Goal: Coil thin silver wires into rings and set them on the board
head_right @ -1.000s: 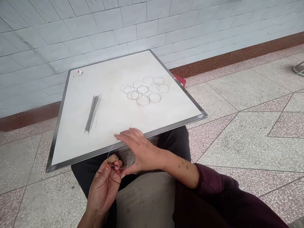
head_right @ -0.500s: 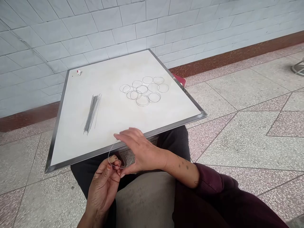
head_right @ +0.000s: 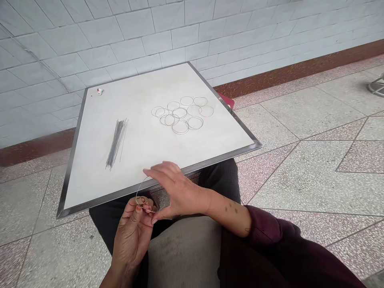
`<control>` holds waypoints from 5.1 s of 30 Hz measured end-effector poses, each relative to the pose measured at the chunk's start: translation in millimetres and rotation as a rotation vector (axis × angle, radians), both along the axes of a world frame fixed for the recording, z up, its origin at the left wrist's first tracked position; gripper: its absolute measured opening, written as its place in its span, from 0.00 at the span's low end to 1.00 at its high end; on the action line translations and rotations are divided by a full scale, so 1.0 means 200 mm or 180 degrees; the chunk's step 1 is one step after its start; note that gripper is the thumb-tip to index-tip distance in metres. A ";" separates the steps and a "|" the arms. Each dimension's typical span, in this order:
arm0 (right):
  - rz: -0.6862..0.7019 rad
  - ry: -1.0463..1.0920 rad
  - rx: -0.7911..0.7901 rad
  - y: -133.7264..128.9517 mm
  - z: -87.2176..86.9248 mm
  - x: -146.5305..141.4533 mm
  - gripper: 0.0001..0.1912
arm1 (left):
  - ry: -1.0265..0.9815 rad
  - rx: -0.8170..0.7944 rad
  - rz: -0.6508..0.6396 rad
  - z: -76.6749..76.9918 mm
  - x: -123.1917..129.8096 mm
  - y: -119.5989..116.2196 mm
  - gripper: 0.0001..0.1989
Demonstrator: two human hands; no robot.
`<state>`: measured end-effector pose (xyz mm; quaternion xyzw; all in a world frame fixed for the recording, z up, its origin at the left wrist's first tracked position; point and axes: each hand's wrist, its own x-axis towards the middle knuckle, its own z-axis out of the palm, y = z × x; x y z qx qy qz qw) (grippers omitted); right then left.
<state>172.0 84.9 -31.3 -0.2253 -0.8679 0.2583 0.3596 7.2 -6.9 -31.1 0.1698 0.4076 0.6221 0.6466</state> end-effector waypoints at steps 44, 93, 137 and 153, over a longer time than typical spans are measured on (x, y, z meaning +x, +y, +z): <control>-0.0021 0.0110 0.0197 -0.07 -0.05 -0.12 0.03 | -0.0196 -0.0166 0.0593 0.00 0.01 0.05 0.10; -0.0105 0.0162 0.0636 -0.08 -0.01 -0.08 0.07 | -0.0684 0.0043 0.0668 0.04 -0.05 0.06 0.08; 0.0319 0.0055 0.0631 -0.03 0.00 0.00 0.07 | -0.0778 -0.0294 0.0382 0.03 -0.06 0.04 0.09; 0.0092 0.0326 -0.0512 -0.02 -0.01 -0.02 0.67 | -0.0736 -0.0256 -0.0038 0.05 -0.03 0.02 0.07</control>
